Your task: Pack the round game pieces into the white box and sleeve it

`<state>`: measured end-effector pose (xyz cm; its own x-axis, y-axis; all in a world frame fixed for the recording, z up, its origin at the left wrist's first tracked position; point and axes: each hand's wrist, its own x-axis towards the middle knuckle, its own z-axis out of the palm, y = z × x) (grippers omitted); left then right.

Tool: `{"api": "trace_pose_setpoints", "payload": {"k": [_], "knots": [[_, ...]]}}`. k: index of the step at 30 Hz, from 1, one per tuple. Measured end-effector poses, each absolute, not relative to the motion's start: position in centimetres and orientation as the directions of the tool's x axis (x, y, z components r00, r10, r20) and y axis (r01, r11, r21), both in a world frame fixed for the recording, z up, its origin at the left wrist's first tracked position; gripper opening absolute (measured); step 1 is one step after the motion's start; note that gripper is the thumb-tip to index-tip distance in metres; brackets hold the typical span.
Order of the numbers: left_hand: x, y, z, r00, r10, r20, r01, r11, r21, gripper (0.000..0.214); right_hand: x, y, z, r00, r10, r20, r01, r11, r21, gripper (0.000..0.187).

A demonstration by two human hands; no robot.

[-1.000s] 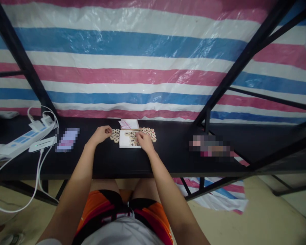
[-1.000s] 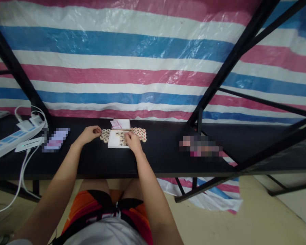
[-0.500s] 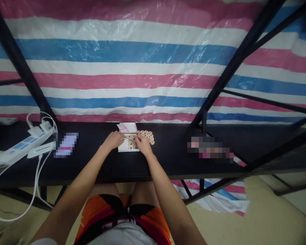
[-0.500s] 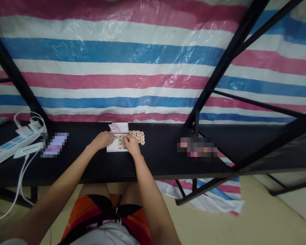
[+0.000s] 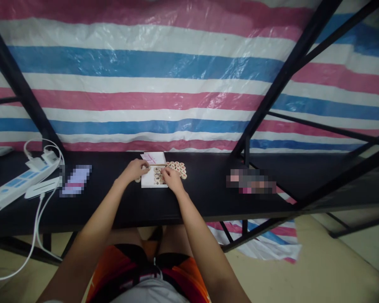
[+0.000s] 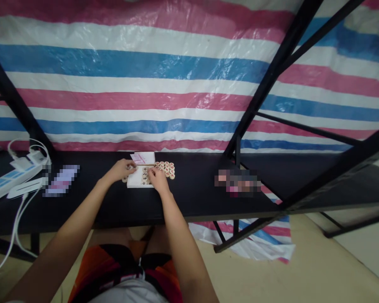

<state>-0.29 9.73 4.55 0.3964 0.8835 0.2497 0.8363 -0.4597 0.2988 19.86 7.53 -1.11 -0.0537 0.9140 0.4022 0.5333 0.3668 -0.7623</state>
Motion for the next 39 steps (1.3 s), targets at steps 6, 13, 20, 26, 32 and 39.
{"api": "trace_pose_setpoints", "payload": {"k": [6,13,20,26,32,39], "knots": [[-6.5,6.7,3.5,0.320,0.864,0.389,0.814,-0.461,0.354,0.023,19.9,7.7,-1.4,-0.033,0.918,0.395,0.556,0.345,-0.756,0.031],[-6.5,6.3,2.3,0.347,0.911,0.223,0.801,-0.411,0.434,0.018,20.0,7.4,-0.8,-0.033,0.919,0.392,0.555,0.343,-0.758,0.032],[-6.7,6.3,2.0,0.349,0.919,0.186,0.802,-0.395,0.448,0.018,19.8,7.2,-0.6,-0.023,0.926,0.377,0.559,0.324,-0.763,0.031],[-6.8,6.7,1.7,0.339,0.916,0.212,0.795,-0.400,0.455,0.025,19.9,7.2,-0.6,-0.020,0.925,0.380,0.558,0.326,-0.763,0.030],[-6.7,6.8,1.4,0.330,0.915,0.232,0.789,-0.402,0.465,0.027,19.9,7.2,-0.8,-0.036,0.914,0.404,0.606,0.342,-0.718,0.033],[-6.3,6.7,1.6,0.359,0.900,0.248,0.805,-0.433,0.405,0.029,19.1,6.2,0.0,-0.147,0.860,0.489,0.782,0.403,-0.474,0.030]]}}
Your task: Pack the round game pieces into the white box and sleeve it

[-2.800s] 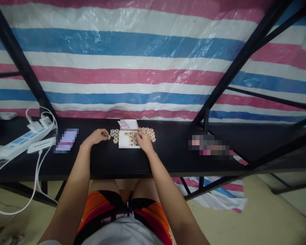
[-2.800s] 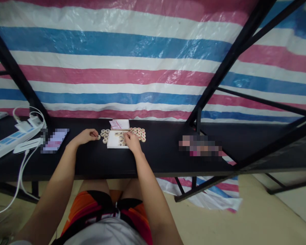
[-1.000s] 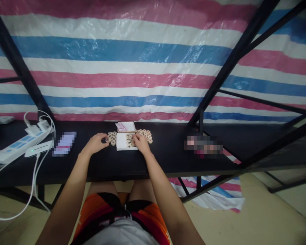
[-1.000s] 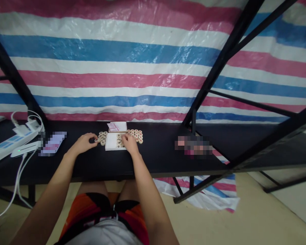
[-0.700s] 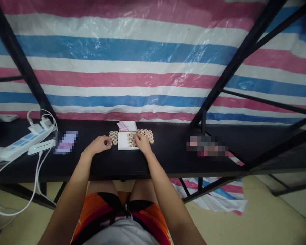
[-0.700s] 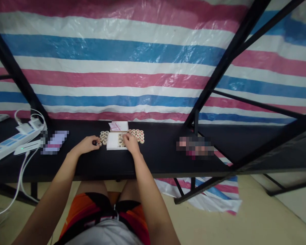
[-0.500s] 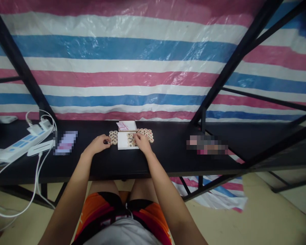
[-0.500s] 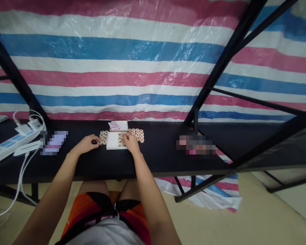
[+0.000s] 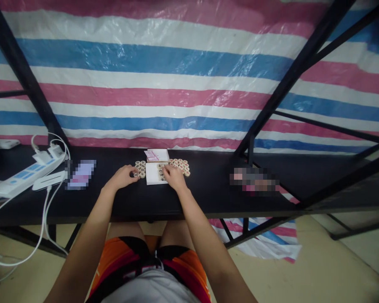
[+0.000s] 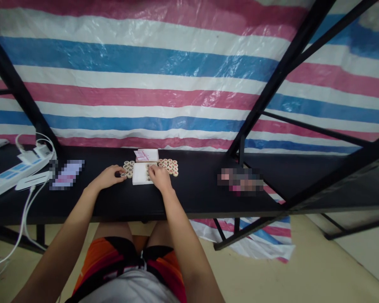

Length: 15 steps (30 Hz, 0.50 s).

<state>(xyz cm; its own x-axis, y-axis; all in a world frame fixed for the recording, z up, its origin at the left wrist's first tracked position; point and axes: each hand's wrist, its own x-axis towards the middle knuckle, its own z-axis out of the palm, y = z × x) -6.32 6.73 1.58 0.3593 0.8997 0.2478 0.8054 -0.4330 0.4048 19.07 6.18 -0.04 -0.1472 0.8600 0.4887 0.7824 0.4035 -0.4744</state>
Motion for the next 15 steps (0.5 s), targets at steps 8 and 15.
{"api": "trace_pose_setpoints", "payload": {"k": [8,15], "knots": [[-4.3,5.5,2.7,0.420,0.852,0.312,0.771,-0.516,0.373,0.026,18.4,5.3,0.6,-0.339,0.815,0.470,0.807,0.509,-0.299,0.031],[-2.0,5.1,2.3,0.544,0.766,0.342,0.743,-0.629,0.229,0.029,18.0,5.1,0.5,-0.423,0.773,0.473,0.751,0.591,-0.294,0.031]]}}
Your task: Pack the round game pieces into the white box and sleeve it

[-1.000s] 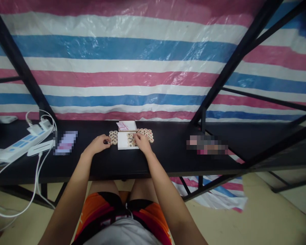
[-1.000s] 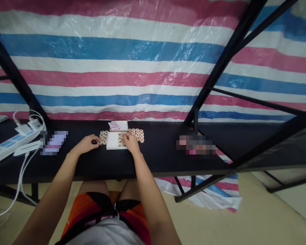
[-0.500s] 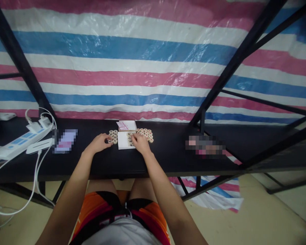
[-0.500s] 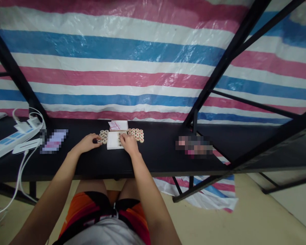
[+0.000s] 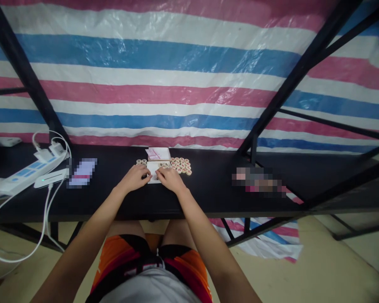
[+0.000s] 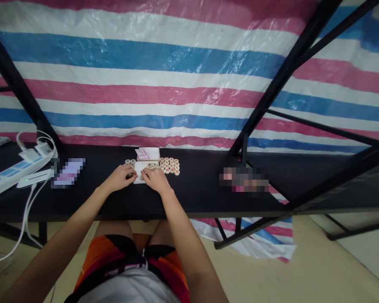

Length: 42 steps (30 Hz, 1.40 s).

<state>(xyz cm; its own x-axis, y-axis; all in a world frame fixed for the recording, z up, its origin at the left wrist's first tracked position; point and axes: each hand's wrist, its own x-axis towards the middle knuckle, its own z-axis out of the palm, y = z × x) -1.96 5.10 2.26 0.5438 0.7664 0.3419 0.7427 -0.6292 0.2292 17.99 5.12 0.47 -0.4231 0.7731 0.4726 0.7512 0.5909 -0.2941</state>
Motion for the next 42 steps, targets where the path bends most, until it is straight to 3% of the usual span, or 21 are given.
{"api": "trace_pose_setpoints", "payload": {"k": [12,16,19,24,29,36,42], "knots": [[-1.4,4.8,2.0,0.605,0.726,0.326,0.712,-0.677,0.187,0.033,17.9,5.1,0.5,-0.409,0.799,0.441,0.644,0.595,-0.481,0.030],[-1.1,4.7,1.7,0.629,0.704,0.328,0.694,-0.699,0.171,0.032,18.1,5.3,0.6,-0.372,0.811,0.452,0.656,0.574,-0.490,0.030],[-1.0,4.6,1.7,0.631,0.699,0.337,0.696,-0.702,0.154,0.034,18.7,5.8,0.5,-0.213,0.852,0.478,0.748,0.457,-0.482,0.030],[-0.3,4.1,1.5,0.693,0.651,0.309,0.660,-0.746,0.091,0.040,20.1,6.5,0.2,0.130,0.886,0.444,0.850,0.131,-0.510,0.032],[0.1,4.0,1.2,0.725,0.629,0.280,0.639,-0.766,0.068,0.042,20.2,6.7,-0.1,0.133,0.929,0.346,0.872,0.057,-0.487,0.030],[0.2,4.1,1.2,0.678,0.663,0.317,0.648,-0.743,0.169,0.039,20.1,7.0,-0.6,0.081,0.952,0.297,0.890,0.065,-0.451,0.030],[-1.4,5.7,0.7,0.457,0.725,0.515,0.658,-0.665,0.352,0.030,20.2,7.2,-0.7,0.085,0.951,0.296,0.871,0.074,-0.485,0.027]]}}
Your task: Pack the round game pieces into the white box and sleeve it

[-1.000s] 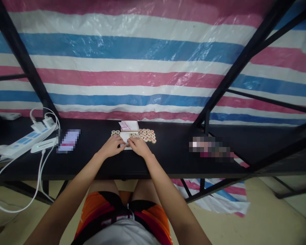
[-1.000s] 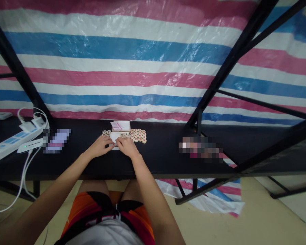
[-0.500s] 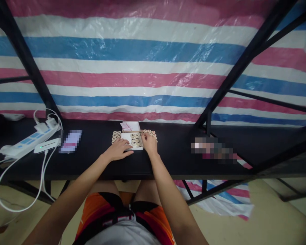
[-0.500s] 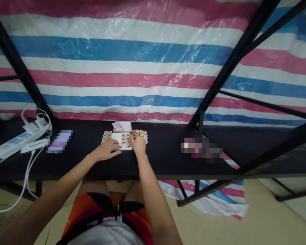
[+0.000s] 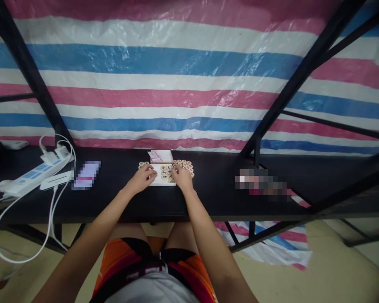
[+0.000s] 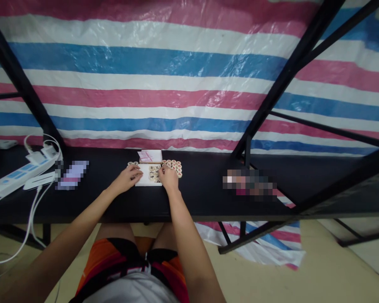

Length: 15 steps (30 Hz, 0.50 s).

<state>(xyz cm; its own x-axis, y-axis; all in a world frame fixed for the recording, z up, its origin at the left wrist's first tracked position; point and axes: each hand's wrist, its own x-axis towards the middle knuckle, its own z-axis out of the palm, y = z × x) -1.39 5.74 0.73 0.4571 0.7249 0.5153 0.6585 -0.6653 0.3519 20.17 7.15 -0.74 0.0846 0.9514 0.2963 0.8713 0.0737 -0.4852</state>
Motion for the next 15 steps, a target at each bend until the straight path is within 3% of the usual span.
{"api": "trace_pose_setpoints", "payload": {"k": [3,6,8,10,13,15], "knots": [[-3.8,7.0,0.7,0.215,0.791,0.573,0.736,-0.517,0.437,0.026,20.2,7.1,-0.6,0.091,0.950,0.299,0.865,0.074,-0.497,0.026],[-6.3,8.4,0.7,-0.021,0.866,0.499,0.833,-0.261,0.488,0.024,20.2,7.0,-0.4,0.090,0.950,0.300,0.862,0.076,-0.500,0.026],[-7.4,9.4,0.7,-0.046,0.937,0.347,0.875,-0.129,0.466,0.022,20.2,6.9,-0.3,0.089,0.953,0.289,0.859,0.074,-0.507,0.026],[-7.8,10.4,0.7,-0.010,0.963,0.270,0.910,-0.104,0.402,0.019,20.1,6.9,-0.3,0.083,0.957,0.277,0.854,0.075,-0.516,0.025],[-7.8,11.5,0.6,0.086,0.962,0.259,0.927,-0.173,0.334,0.020,20.1,6.9,-0.3,0.082,0.958,0.275,0.847,0.079,-0.526,0.024],[-7.7,11.8,0.4,0.107,0.954,0.279,0.909,-0.208,0.361,0.022,20.1,6.9,-0.3,0.078,0.957,0.278,0.846,0.084,-0.526,0.024]]}}
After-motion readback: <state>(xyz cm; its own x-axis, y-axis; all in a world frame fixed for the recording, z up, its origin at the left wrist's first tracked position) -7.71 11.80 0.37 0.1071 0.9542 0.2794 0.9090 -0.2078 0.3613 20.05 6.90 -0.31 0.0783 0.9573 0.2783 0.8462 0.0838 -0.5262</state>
